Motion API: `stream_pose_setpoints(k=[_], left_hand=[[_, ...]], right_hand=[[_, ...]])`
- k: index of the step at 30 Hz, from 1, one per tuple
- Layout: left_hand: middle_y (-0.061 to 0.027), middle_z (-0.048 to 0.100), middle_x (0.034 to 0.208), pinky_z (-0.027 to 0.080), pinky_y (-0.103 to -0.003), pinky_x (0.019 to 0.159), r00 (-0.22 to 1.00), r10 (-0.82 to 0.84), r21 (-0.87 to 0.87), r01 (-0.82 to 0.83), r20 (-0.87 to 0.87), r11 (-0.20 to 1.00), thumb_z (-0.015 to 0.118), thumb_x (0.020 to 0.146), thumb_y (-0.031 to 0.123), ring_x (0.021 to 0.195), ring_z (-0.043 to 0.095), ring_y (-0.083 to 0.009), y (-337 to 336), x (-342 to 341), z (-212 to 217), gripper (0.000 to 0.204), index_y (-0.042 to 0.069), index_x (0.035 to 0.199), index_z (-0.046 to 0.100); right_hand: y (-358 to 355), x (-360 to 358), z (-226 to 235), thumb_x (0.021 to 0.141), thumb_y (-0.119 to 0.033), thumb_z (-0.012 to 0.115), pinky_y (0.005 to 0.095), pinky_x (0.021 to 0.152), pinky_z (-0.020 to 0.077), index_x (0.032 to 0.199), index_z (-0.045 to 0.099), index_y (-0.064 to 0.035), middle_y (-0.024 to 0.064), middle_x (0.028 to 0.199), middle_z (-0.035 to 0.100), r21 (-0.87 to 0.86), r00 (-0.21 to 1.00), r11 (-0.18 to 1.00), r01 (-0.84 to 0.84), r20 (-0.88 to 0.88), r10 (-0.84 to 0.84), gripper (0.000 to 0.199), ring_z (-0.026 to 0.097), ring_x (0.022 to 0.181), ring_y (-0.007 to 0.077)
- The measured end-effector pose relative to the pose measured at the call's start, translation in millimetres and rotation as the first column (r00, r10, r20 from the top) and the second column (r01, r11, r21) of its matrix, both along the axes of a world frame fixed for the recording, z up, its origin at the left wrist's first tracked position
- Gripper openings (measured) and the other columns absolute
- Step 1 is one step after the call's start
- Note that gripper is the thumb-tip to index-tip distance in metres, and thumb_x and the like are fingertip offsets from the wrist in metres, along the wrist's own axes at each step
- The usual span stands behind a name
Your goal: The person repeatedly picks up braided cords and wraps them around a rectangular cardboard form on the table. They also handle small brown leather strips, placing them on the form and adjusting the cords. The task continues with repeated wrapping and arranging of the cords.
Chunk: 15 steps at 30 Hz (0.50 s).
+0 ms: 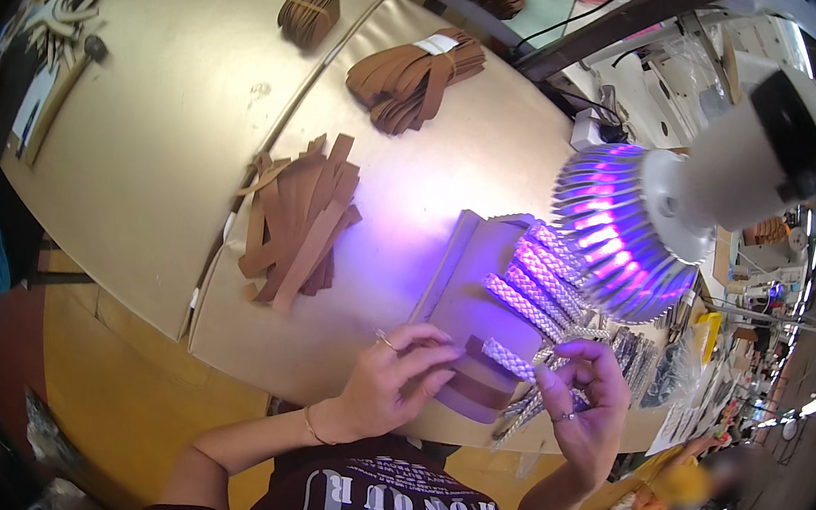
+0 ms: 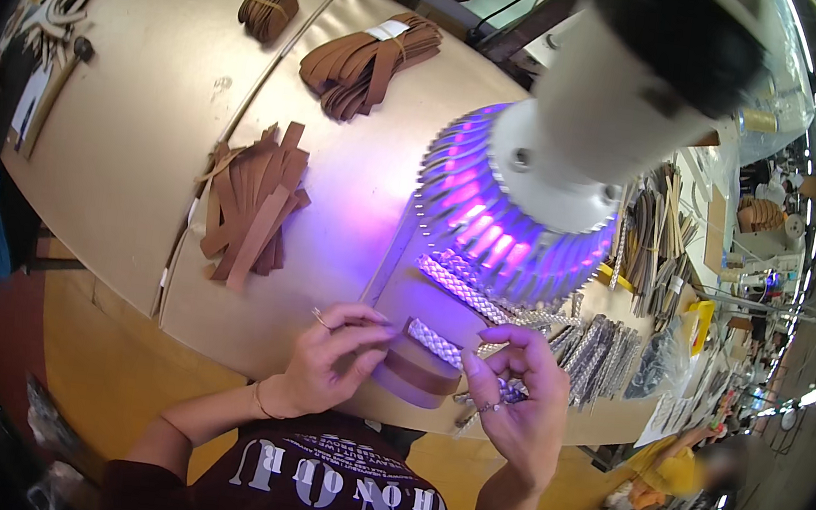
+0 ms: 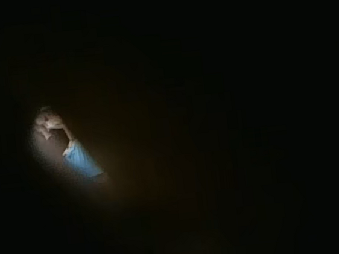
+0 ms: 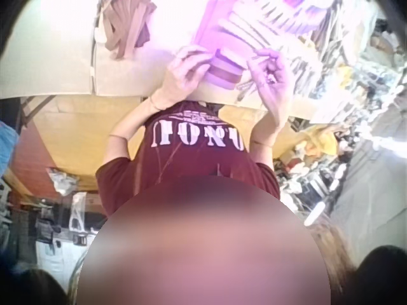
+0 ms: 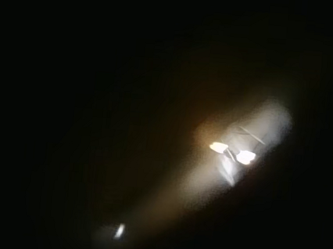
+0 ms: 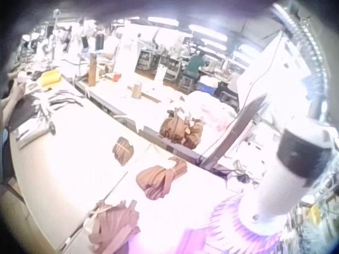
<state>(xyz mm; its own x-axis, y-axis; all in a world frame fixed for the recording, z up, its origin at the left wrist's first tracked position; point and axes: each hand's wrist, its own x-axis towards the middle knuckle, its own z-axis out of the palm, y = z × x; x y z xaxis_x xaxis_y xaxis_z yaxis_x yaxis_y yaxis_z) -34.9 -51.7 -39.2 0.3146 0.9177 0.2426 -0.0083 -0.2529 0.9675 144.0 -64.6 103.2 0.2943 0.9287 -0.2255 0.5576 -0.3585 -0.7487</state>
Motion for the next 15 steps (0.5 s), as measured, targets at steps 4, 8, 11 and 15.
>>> stream_pose_setpoints(k=[4, 8, 11, 15], left_hand=[[-0.0132, 0.058, 0.113, 0.051, -0.037, 0.081, 0.997, 0.009, 0.028, -0.007, -0.077, 1.000, 0.071, 0.084, 0.012, 0.093, 0.063, -0.0273, -16.2, 3.8, -9.4, 0.028, 0.004, 0.110, 0.067], [-0.0150, 0.057, 0.113, 0.052, -0.037, 0.080, 0.997, 0.003, 0.048, 0.001, -0.076, 0.999, 0.071, 0.081, 0.007, 0.094, 0.062, -0.0293, -15.1, 5.1, -10.3, 0.033, 0.005, 0.113, 0.067], [-0.0149, 0.056, 0.113, 0.052, -0.038, 0.079, 0.996, 0.016, 0.073, -0.010, -0.090, 0.997, 0.072, 0.079, 0.006, 0.094, 0.062, -0.0297, -14.0, 4.8, -8.1, 0.035, 0.005, 0.114, 0.067], [-0.0147, 0.056, 0.111, 0.052, -0.038, 0.078, 0.996, 0.020, 0.089, -0.012, -0.087, 0.996, 0.072, 0.077, 0.004, 0.094, 0.062, -0.0299, -13.7, 5.6, -8.9, 0.038, 0.005, 0.115, 0.067]], right_hand=[[-8.1, -10.8, -22.5, 0.082, 0.003, 0.071, 0.0174, 0.057, 0.0391, 0.102, 0.047, -0.0027, -0.0001, 0.069, 0.059, 0.034, 0.984, 0.996, 0.083, -0.160, -0.077, 0.032, 0.053, 0.064, 0.0028], [-10.3, -14.7, -38.1, 0.082, 0.005, 0.070, 0.0161, 0.057, 0.0390, 0.099, 0.041, -0.0055, 0.0011, 0.072, 0.058, 0.070, 0.963, 0.990, 0.121, -0.250, -0.100, 0.036, 0.052, 0.063, 0.0032], [-10.1, -14.3, -42.2, 0.082, 0.006, 0.070, 0.0161, 0.057, 0.0402, 0.098, 0.039, -0.0059, 0.0015, 0.072, 0.057, 0.079, 0.955, 0.986, 0.147, -0.269, -0.121, 0.037, 0.053, 0.063, 0.0037], [-9.0, -13.6, -44.2, 0.081, 0.006, 0.070, 0.0171, 0.056, 0.0417, 0.097, 0.039, -0.0062, 0.0020, 0.072, 0.057, 0.095, 0.950, 0.982, 0.164, -0.282, -0.131, 0.037, 0.054, 0.063, 0.0043]])
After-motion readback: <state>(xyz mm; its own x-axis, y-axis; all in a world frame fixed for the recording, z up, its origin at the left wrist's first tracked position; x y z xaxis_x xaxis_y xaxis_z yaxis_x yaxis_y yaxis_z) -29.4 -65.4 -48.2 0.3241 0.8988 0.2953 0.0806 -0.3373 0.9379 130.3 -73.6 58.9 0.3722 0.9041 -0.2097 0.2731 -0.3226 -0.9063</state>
